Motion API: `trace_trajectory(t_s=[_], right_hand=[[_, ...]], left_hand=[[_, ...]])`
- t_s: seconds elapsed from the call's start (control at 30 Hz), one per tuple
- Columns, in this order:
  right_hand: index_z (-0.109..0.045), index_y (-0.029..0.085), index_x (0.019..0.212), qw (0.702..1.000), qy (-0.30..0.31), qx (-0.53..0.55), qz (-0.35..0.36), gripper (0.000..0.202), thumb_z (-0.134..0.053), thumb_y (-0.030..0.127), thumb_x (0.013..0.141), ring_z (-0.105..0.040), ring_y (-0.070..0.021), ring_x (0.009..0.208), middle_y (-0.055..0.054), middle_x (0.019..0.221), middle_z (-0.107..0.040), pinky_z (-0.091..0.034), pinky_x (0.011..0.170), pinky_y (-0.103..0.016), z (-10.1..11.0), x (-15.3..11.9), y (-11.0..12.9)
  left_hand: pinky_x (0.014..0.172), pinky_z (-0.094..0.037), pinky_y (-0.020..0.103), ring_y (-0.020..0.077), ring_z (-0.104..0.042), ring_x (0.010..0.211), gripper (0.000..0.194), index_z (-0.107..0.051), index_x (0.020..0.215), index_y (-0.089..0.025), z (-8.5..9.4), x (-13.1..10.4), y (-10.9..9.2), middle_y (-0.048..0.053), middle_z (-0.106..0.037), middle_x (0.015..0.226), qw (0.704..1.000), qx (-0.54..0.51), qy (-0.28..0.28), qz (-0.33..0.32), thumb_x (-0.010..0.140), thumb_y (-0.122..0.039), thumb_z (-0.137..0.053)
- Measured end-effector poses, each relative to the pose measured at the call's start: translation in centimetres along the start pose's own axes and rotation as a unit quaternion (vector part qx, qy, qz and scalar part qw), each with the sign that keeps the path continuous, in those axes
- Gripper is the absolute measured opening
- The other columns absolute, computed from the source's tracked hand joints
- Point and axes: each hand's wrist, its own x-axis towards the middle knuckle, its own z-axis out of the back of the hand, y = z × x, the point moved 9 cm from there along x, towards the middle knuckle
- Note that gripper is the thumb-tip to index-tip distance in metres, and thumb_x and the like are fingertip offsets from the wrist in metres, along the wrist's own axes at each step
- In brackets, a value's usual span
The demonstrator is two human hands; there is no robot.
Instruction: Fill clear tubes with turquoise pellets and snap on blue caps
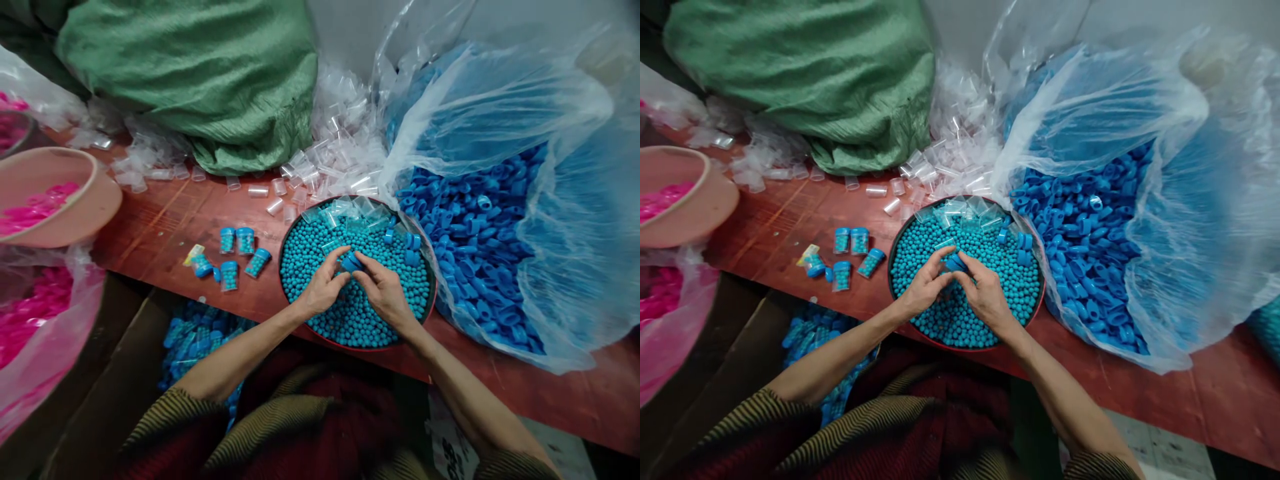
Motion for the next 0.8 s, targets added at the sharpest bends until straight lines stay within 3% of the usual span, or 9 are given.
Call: trace_trajectory(t_s=[0.1,0.17,0.37,0.5,0.63,0.8], right_hand=[[-0.038,0.015,0.135,0.989,0.049,-0.097,0.099,0.075,-0.069,0.042,0.073,-0.053,-0.0304,0.117,-0.018,0.126,-0.053,-0.049,0.093,-0.047,-1.7,-0.7,1.7],[-0.031,0.014,0.138,0.981,0.043,-0.147,0.121,0.084,-0.071,0.040,0.069,-0.054,-0.0319,0.113,-0.019,0.123,-0.051,-0.051,0.088,-0.048,-2.1,-1.0,2.1],[-0.033,0.015,0.129,0.972,-0.047,-0.193,0.124,0.069,-0.064,0.038,0.073,-0.062,-0.0267,0.084,-0.014,0.102,-0.056,-0.055,0.063,-0.038,-1.9,-2.1,2.5],[-0.031,0.013,0.129,0.967,-0.058,-0.209,0.132,0.070,-0.063,0.040,0.073,-0.062,-0.0268,0.080,-0.014,0.099,-0.055,-0.055,0.059,-0.038,-2.6,-2.9,2.0],[-0.031,0.011,0.130,0.963,-0.030,-0.237,0.125,0.069,-0.060,0.043,0.076,-0.063,-0.0296,0.082,-0.017,0.102,-0.055,-0.054,0.057,-0.040,-3.2,-2.7,1.5],[-0.009,0.016,0.146,0.963,0.076,-0.239,0.097,0.093,-0.064,0.042,0.076,-0.063,-0.0307,0.094,-0.022,0.127,-0.046,-0.056,0.060,-0.040,-4.7,-2.3,1.9]], left_hand=[[0.077,-0.048,0.027,0.0147,-0.055,0.085,0.044,-0.044,0.126,-0.019,0.2,-0.2,-1.5,0.005,-0.058,0.104,0.997,0.022,-0.032,-0.063,0.082,-0.023,-0.050],[0.085,-0.045,0.029,0.0159,-0.055,0.093,0.040,-0.046,0.121,-0.017,0.1,-0.3,-1.9,0.006,-0.058,0.108,0.996,0.018,-0.035,-0.077,0.081,-0.021,-0.050],[0.070,-0.044,0.023,0.0117,-0.054,0.073,0.027,-0.047,0.107,-0.016,-0.6,-0.6,-1.0,0.000,-0.057,0.081,0.999,-0.030,-0.031,-0.022,0.080,-0.023,-0.050],[0.062,-0.040,0.021,0.0096,-0.049,0.063,0.022,-0.048,0.103,-0.016,-0.8,-1.0,-0.4,-0.003,-0.052,0.072,0.999,-0.001,-0.045,-0.011,0.081,-0.021,-0.048],[0.060,-0.038,0.022,0.0096,-0.042,0.059,0.022,-0.051,0.103,-0.017,0.5,-1.1,0.0,-0.004,-0.044,0.066,0.989,0.092,-0.107,-0.046,0.081,-0.020,-0.049],[0.068,-0.043,0.023,0.0113,-0.051,0.072,0.030,-0.050,0.109,-0.017,1.0,-0.5,0.7,0.000,-0.057,0.081,0.997,0.038,-0.043,-0.052,0.081,-0.026,-0.053]])
